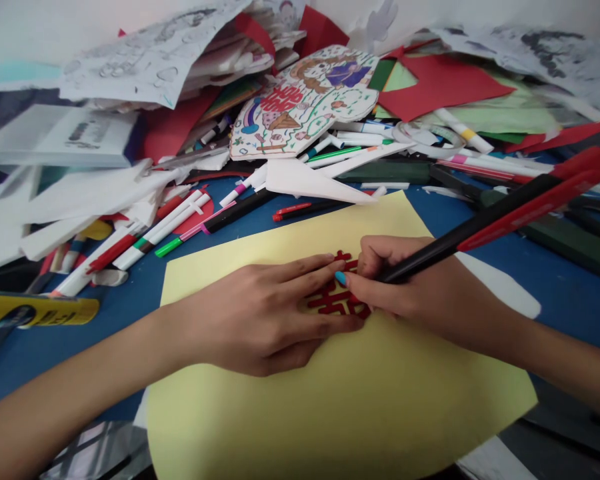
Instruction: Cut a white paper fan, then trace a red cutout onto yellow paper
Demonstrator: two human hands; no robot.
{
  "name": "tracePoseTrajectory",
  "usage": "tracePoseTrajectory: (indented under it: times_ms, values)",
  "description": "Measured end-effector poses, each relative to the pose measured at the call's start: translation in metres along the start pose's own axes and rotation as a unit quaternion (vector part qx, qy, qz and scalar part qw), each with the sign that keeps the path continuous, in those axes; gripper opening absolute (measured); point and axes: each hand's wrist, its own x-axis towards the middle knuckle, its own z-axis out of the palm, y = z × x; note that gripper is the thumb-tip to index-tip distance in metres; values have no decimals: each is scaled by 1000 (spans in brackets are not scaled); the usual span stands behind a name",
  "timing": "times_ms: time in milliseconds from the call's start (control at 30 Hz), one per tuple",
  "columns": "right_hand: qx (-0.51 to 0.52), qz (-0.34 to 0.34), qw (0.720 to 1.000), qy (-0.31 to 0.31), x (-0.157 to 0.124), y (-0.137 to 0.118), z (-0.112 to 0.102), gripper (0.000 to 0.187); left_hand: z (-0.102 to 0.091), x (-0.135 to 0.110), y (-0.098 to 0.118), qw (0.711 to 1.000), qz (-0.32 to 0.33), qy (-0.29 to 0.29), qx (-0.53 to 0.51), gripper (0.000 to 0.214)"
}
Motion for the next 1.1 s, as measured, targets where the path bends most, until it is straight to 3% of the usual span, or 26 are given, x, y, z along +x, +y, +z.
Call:
tracePoseTrajectory:
  times_ms: [1100]
  values:
    - [6,-4,1000,-20,2,1,2,26,-1,2,1,1000,4,8,-5,36]
